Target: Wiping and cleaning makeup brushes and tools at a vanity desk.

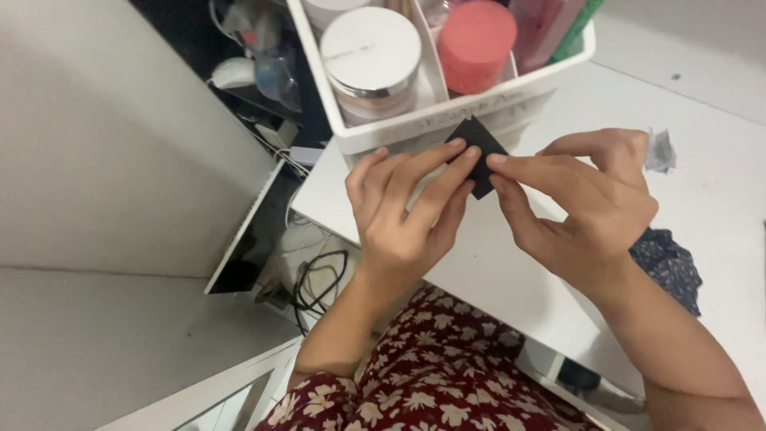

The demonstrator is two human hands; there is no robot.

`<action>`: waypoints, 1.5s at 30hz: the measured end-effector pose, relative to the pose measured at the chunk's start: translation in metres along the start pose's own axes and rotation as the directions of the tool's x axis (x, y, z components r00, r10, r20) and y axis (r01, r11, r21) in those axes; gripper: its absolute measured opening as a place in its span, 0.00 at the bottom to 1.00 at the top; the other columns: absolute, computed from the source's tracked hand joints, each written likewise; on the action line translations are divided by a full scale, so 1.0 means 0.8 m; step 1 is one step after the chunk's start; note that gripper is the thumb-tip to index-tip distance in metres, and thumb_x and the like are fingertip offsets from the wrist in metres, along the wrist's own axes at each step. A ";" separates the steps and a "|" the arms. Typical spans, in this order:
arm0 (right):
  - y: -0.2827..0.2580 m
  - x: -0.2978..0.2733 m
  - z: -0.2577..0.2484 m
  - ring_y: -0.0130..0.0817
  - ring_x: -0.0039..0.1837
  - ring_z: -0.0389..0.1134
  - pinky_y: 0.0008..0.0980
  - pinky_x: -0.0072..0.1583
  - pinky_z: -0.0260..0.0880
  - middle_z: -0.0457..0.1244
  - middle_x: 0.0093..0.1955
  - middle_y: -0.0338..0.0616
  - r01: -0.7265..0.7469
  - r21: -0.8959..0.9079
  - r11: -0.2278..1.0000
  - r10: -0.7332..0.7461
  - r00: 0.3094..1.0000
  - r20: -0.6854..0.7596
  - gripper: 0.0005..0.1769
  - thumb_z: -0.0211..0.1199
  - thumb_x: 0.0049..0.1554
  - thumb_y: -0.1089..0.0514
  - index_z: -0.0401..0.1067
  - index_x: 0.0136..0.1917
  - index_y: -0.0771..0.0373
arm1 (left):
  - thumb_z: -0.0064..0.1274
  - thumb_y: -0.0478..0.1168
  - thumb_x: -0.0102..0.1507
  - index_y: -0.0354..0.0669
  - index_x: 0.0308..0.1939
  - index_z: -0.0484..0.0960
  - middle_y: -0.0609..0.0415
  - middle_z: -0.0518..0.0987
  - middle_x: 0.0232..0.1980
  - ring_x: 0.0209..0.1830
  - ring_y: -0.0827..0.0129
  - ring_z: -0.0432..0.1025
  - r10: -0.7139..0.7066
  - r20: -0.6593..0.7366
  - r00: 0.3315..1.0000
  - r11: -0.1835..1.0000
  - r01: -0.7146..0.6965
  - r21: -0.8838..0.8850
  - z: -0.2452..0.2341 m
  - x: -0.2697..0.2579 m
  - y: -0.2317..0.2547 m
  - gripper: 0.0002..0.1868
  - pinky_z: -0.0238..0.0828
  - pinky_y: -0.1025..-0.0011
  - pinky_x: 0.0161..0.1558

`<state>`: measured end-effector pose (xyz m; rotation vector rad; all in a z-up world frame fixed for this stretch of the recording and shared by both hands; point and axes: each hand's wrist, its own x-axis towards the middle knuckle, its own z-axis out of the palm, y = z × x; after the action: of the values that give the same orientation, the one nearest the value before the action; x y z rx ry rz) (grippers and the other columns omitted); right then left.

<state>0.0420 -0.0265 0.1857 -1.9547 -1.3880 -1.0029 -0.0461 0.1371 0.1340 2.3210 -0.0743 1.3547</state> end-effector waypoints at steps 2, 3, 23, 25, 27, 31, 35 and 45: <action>-0.009 0.020 0.004 0.35 0.48 0.66 0.35 0.53 0.52 0.69 0.40 0.35 0.040 -0.066 0.997 -0.041 0.999 -0.009 0.16 0.78 0.51 0.66 0.81 0.53 0.59 | 0.67 0.37 0.67 0.51 0.64 0.81 0.64 0.78 0.64 0.58 0.69 0.72 0.013 -0.017 1.000 1.000 -0.013 0.022 -0.007 0.006 -0.008 0.22 0.52 0.62 0.74; -0.015 0.030 0.004 0.34 0.48 0.66 0.36 0.55 0.51 0.70 0.40 0.34 0.061 -0.146 0.987 -0.063 0.998 -0.006 0.16 0.78 0.50 0.66 0.82 0.52 0.59 | 0.67 0.38 0.66 0.49 0.64 0.80 0.62 0.78 0.66 0.59 0.69 0.72 0.024 -0.020 1.000 0.999 -0.024 0.021 -0.010 0.010 -0.012 0.22 0.48 0.58 0.77; -0.004 0.060 0.061 0.31 0.46 0.56 0.36 0.53 0.49 0.68 0.43 0.25 0.001 -0.385 0.923 -0.041 0.995 -0.095 0.12 0.75 0.62 0.54 0.79 0.59 0.51 | 0.58 0.40 0.62 0.45 0.75 0.60 0.63 0.68 0.74 0.80 0.64 0.54 -0.026 -0.008 1.000 0.993 0.027 0.111 0.015 0.026 -0.038 0.38 0.10 0.35 0.73; -0.004 0.063 0.064 0.31 0.45 0.56 0.36 0.52 0.49 0.66 0.41 0.25 0.003 -0.376 0.927 -0.033 0.997 -0.075 0.11 0.74 0.61 0.54 0.79 0.57 0.51 | 0.57 0.38 0.63 0.43 0.75 0.59 0.65 0.67 0.76 0.81 0.64 0.54 -0.026 -0.045 0.999 0.991 0.032 0.129 0.015 0.028 -0.037 0.38 0.10 0.36 0.74; -0.003 0.066 0.068 0.34 0.45 0.57 0.37 0.50 0.50 0.64 0.38 0.29 0.015 -0.318 0.948 -0.035 0.998 -0.057 0.12 0.74 0.60 0.54 0.78 0.56 0.54 | 0.56 0.36 0.60 0.40 0.75 0.58 0.57 0.68 0.75 0.78 0.61 0.57 -0.113 -0.044 0.993 0.987 0.117 0.111 0.010 0.036 -0.032 0.40 0.16 0.36 0.76; -0.005 0.073 0.069 0.34 0.43 0.57 0.37 0.47 0.50 0.64 0.38 0.34 -0.017 -0.258 0.966 0.010 0.999 -0.031 0.12 0.74 0.59 0.53 0.77 0.54 0.57 | 0.56 0.37 0.61 0.40 0.75 0.59 0.55 0.69 0.73 0.77 0.60 0.57 -0.110 -0.050 0.993 0.989 0.114 0.092 0.013 0.037 -0.037 0.39 0.23 0.38 0.76; -0.011 0.077 0.071 0.37 0.45 0.59 0.39 0.48 0.52 0.65 0.41 0.36 -0.032 -0.269 0.963 0.030 0.999 -0.012 0.11 0.72 0.59 0.56 0.76 0.54 0.59 | 0.57 0.38 0.62 0.41 0.74 0.61 0.55 0.70 0.68 0.75 0.61 0.58 -0.126 -0.041 0.991 0.986 0.130 0.105 0.009 0.041 -0.035 0.37 0.25 0.38 0.75; -0.010 0.072 0.081 0.38 0.45 0.61 0.39 0.48 0.55 0.66 0.42 0.40 -0.066 -0.211 0.975 0.073 0.997 0.025 0.10 0.70 0.56 0.60 0.74 0.51 0.61 | 0.55 0.39 0.61 0.44 0.72 0.65 0.59 0.68 0.72 0.74 0.62 0.58 -0.121 0.010 0.993 0.979 0.118 0.166 0.004 0.042 -0.033 0.35 0.24 0.37 0.73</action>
<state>0.0629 0.0574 0.1952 -2.1659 -1.2651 -1.1289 -0.0190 0.1652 0.1512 2.4314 0.1751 1.3221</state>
